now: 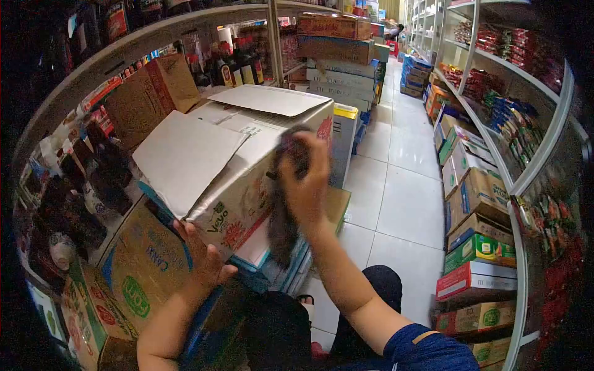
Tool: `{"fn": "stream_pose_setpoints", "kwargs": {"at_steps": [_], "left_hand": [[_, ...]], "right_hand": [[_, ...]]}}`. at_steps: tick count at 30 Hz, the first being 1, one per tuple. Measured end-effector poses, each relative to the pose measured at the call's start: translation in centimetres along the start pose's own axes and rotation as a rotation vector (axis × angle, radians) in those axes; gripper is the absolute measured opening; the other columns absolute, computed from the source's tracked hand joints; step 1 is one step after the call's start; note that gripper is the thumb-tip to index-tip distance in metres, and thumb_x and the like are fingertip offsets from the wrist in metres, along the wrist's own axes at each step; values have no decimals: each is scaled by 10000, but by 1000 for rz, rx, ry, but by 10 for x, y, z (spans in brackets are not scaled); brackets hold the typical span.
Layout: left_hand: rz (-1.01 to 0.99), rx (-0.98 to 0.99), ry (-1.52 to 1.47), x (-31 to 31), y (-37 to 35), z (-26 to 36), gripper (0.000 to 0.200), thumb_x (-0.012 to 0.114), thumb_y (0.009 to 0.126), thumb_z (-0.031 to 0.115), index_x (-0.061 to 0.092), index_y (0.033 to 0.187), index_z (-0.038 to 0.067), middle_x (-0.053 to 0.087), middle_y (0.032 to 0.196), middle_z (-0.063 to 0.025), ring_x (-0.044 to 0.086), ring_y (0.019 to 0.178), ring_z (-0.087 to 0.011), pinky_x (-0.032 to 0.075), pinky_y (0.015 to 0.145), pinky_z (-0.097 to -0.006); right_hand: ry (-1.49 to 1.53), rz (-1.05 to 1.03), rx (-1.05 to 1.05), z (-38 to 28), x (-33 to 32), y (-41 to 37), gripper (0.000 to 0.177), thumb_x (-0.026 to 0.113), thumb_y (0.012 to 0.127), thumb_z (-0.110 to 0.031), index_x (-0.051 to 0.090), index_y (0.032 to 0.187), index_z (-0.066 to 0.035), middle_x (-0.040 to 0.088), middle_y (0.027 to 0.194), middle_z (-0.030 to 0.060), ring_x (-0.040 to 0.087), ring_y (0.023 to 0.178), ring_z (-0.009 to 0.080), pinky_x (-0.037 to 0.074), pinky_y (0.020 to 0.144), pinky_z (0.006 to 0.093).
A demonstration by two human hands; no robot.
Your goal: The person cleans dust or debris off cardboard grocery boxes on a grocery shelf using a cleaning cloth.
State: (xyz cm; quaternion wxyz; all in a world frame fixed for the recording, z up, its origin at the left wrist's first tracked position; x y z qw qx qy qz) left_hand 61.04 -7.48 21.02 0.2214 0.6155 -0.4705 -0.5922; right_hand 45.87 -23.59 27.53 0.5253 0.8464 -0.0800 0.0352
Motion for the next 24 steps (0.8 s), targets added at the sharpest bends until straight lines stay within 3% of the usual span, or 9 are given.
{"fn": "stream_pose_setpoints", "kwargs": {"at_steps": [4,6,10,14,15,17,19,23,24], "left_hand": [[-40,24,40,-6,11,10,641,257,837,525,-10,1337,228,-96,1364,-197,-96,1240,-414,-33,941,-600],[-30,19,31,-3,7,7,639,263,838,520,-3,1338,225,-97,1363,-199,-95,1238,-419,-31,942,-600],[-26,-2,-13,12,-15,-6,642,285,835,517,21,1339,220,-90,1363,-202,-88,1235,-428,-19,950,-591],[-46,25,70,-6,5,6,647,282,832,527,34,1339,211,-79,1367,-195,-82,1237,-425,-11,957,-583],[-51,-1,59,-3,-2,1,652,279,830,534,38,1339,205,-74,1369,-189,-82,1238,-422,-9,958,-580],[-71,-18,43,5,-9,-3,657,277,828,540,43,1339,199,-69,1372,-182,-81,1239,-420,-8,959,-577],[-20,-32,31,2,-9,-5,658,271,830,539,51,1338,185,-70,1368,-192,-79,1237,-425,-6,961,-575],[-76,-46,-1,-2,-4,-3,660,272,830,538,59,1337,175,-61,1366,-200,-69,1237,-428,-1,961,-576],[-61,-30,28,-3,2,1,657,270,831,536,60,1337,173,-59,1365,-203,-62,1237,-429,3,961,-578]], "right_hand": [[-177,124,189,73,-28,0,256,560,715,-111,526,947,-6,517,899,150,515,844,291,410,743,354],[-240,121,258,75,-30,-1,239,553,719,-106,538,931,3,545,886,138,524,841,246,402,769,322],[-14,49,193,26,-8,-17,149,542,684,-89,527,805,-3,505,779,150,513,766,298,414,707,350],[154,-270,-90,-56,11,-49,195,598,596,-62,534,776,-24,495,733,132,512,678,292,430,625,350],[153,-259,-79,-61,7,-49,195,598,596,-62,534,776,-24,495,733,132,512,678,292,430,625,350],[145,-474,-172,-76,14,-57,184,607,551,-50,546,724,-42,494,707,129,509,655,296,430,604,355],[47,-281,-298,-40,3,-45,190,621,540,-104,527,703,-78,508,723,110,512,649,278,440,579,360],[-24,62,248,78,-34,-17,117,540,640,-80,517,738,-19,491,703,122,501,675,292,421,623,347],[-20,57,249,79,-30,-22,117,540,640,-80,517,738,-19,491,703,122,501,675,292,421,623,347]]}}
Point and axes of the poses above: each hand's wrist, its own y-axis towards the middle knuckle, its own x-axis out of the palm, z = x × y, the point moved 8 cm from there along y, towards the middle knuckle
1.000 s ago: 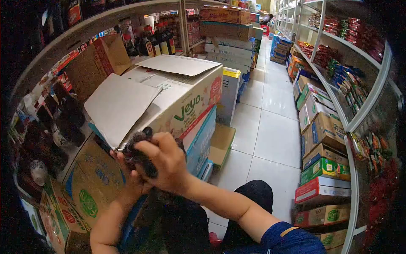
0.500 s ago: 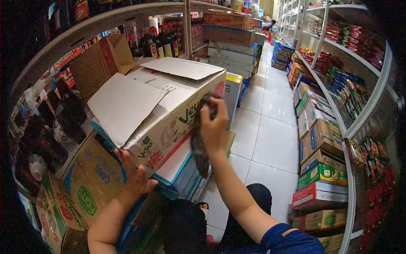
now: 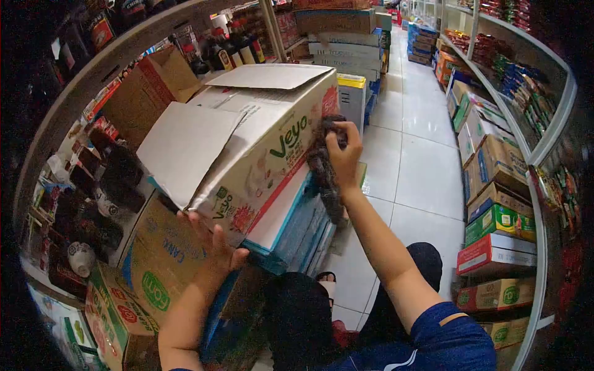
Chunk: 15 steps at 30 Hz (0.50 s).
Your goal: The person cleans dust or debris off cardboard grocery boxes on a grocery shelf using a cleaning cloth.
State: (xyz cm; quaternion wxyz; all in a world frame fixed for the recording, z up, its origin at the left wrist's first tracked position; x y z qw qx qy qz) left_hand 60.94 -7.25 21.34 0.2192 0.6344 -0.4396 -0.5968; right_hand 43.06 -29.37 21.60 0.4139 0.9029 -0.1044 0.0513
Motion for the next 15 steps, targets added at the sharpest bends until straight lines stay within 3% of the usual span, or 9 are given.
{"fn": "stream_pose_setpoints", "kwargs": {"at_steps": [2,4,6,8,11,13,15], "left_hand": [[23,5,30,-1,-1,1,655,267,832,533,61,1336,171,-56,1364,-207,-56,1237,-431,6,961,-579],[39,7,16,2,-8,-1,653,280,833,524,64,1335,167,-53,1364,-207,-50,1236,-433,10,960,-581],[30,14,24,1,-6,-1,652,286,832,523,65,1335,172,-52,1364,-209,-53,1236,-433,7,961,-582],[7,44,33,4,-17,-5,651,291,831,523,66,1335,177,-52,1363,-211,-56,1236,-433,4,961,-582],[-225,-99,43,21,-38,-25,766,311,807,569,-78,1320,154,-98,1370,-165,-73,1262,-339,36,1017,-472],[24,-15,-7,1,-7,-3,638,282,831,530,61,1334,207,-100,1365,-187,-75,1231,-440,-2,951,-601],[67,39,-40,-2,2,2,637,393,825,466,111,1327,194,-83,1366,-180,-73,1232,-438,-12,950,-603]], "right_hand": [[-41,88,-81,-13,-3,-16,120,525,655,-94,518,748,-19,493,704,125,501,675,285,415,641,343],[118,-70,-130,-56,12,-41,126,522,654,-111,518,746,-26,497,718,131,494,670,289,413,633,352],[162,-280,-373,-106,25,-72,184,576,597,-107,540,766,-44,497,741,134,514,689,306,437,619,372],[238,-416,-413,-133,31,-89,227,628,562,-104,548,770,-61,511,763,120,529,696,283,451,601,348],[123,-386,-478,-115,29,-68,204,620,565,-71,559,759,-57,513,754,113,512,676,286,429,588,336],[5,-181,-471,-94,9,-27,204,614,584,-76,556,779,-67,525,737,111,518,692,277,434,637,343],[41,31,-261,-79,-18,15,113,575,657,-43,552,767,-55,517,708,93,509,704,242,416,668,329]]}}
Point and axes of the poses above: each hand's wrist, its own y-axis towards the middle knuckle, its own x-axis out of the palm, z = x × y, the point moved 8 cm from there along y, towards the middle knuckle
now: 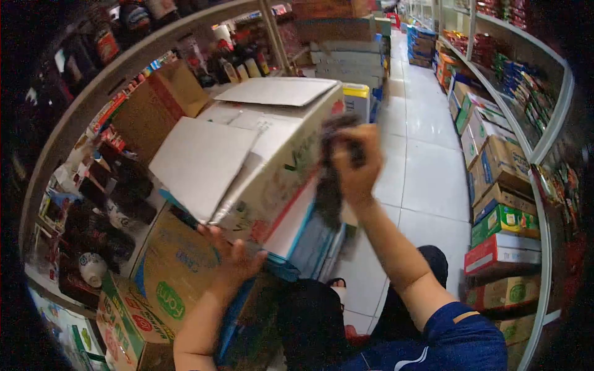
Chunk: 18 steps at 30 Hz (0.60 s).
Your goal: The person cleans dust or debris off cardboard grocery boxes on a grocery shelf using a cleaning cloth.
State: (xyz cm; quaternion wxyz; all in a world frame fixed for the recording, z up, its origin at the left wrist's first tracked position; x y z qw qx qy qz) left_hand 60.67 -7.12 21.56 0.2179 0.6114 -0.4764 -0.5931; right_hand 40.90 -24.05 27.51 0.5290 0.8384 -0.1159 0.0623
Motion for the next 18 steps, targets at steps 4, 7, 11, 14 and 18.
{"fn": "stream_pose_setpoints", "kwargs": {"at_steps": [4,7,11,14,18], "left_hand": [[0,182,249,5,19,26,633,570,760,291,226,1283,190,7,1350,-198,-42,1236,-440,2,941,-619],[-75,72,173,26,-11,10,639,622,721,244,271,1254,195,47,1336,-208,30,1230,-444,23,937,-625],[289,-1,-232,-38,41,6,603,635,692,274,324,1203,201,270,1243,-200,289,1134,-401,31,964,-575],[252,-93,-261,-61,69,-4,486,603,705,251,395,1134,158,425,1116,-159,395,1063,-338,151,962,-534],[61,-58,-182,-37,69,-12,410,562,716,198,414,1074,63,438,1080,-127,431,1028,-267,294,928,-411]], "right_hand": [[81,-255,-288,-70,37,60,147,585,655,-39,539,794,-34,503,762,82,499,724,191,406,677,273],[170,-794,-520,-119,120,48,195,613,611,-103,525,783,-78,510,757,101,528,709,290,439,607,361],[-49,-1335,-615,-122,199,-7,213,555,677,-226,519,818,-71,530,799,123,546,729,318,437,623,414],[-77,-1453,-614,-122,237,-21,219,529,698,-238,522,829,-63,537,804,141,545,741,331,432,638,434],[90,-1437,-621,-137,289,-40,190,531,705,-200,516,819,-48,533,813,144,526,762,332,414,660,417]]}}
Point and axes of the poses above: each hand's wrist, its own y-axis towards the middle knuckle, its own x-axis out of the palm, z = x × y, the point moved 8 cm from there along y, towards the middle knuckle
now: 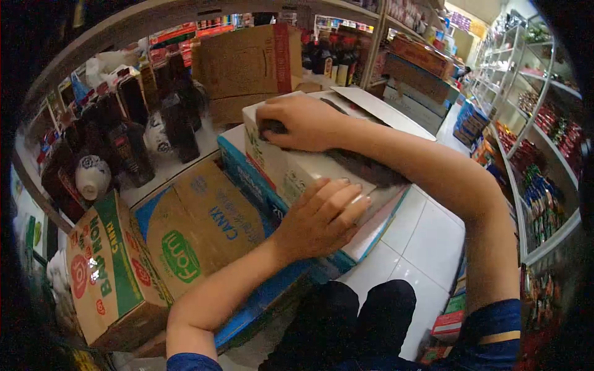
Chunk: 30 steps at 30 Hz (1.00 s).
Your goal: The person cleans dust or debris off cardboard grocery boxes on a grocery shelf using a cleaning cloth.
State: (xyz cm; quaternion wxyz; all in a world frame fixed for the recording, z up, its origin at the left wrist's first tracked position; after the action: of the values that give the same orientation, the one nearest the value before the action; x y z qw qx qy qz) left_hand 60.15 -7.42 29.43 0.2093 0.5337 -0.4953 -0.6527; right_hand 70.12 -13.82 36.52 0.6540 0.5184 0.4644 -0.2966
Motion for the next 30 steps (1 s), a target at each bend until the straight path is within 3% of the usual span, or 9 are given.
{"fn": "stream_pose_setpoints", "kwargs": {"at_steps": [4,10,11,15,16,20,24,28,30], "left_hand": [[83,56,22,-5,1,7,424,564,709,198,411,1085,78,435,1081,-122,435,1016,-265,311,919,-414],[93,12,-1,-6,2,6,425,564,692,178,412,1077,81,438,1068,-115,436,1010,-261,324,909,-413],[101,21,7,-6,1,7,426,567,687,175,414,1073,80,439,1064,-114,435,1010,-262,327,905,-416],[134,18,-13,-4,1,7,433,575,681,174,412,1072,83,439,1062,-115,433,1011,-262,329,897,-416],[143,19,2,-2,0,6,433,578,681,172,412,1071,86,439,1061,-115,434,1009,-263,331,891,-421],[142,33,15,-1,-1,5,421,579,688,169,413,1067,92,440,1062,-114,438,1000,-272,328,882,-438],[93,33,34,-2,1,7,416,569,695,167,413,1074,91,443,1076,-118,436,1006,-284,316,888,-453],[74,33,51,-3,1,7,418,562,703,181,413,1081,85,444,1079,-119,434,1009,-286,310,895,-450],[79,20,50,-3,0,7,416,554,710,195,416,1086,82,445,1082,-117,432,1011,-288,300,903,-450]], "right_hand": [[-93,2,44,25,18,37,257,531,718,-244,537,892,-55,563,869,172,536,821,347,424,696,423],[-192,-71,528,133,4,-2,384,526,718,-307,523,1017,-67,567,896,216,545,836,363,440,726,447],[-196,-80,531,134,8,-8,384,526,718,-307,523,1017,-67,567,896,216,545,836,363,440,726,447],[-243,176,37,76,0,-7,345,549,694,-282,541,948,-49,577,811,211,562,739,366,455,679,438],[-160,24,208,56,1,-4,345,570,676,-276,544,926,-39,580,773,207,563,736,365,454,674,439],[-92,-55,26,-7,19,26,264,570,685,-275,545,838,-62,575,767,179,548,746,362,434,676,432],[-14,92,91,31,15,34,305,561,686,-301,553,866,-54,579,780,184,552,746,367,441,661,440],[-216,44,438,98,12,15,329,568,667,-317,590,887,-74,598,817,180,581,760,330,462,688,423],[-168,89,398,84,3,1,327,564,662,-298,586,867,-44,597,802,186,584,758,326,468,678,422]]}}
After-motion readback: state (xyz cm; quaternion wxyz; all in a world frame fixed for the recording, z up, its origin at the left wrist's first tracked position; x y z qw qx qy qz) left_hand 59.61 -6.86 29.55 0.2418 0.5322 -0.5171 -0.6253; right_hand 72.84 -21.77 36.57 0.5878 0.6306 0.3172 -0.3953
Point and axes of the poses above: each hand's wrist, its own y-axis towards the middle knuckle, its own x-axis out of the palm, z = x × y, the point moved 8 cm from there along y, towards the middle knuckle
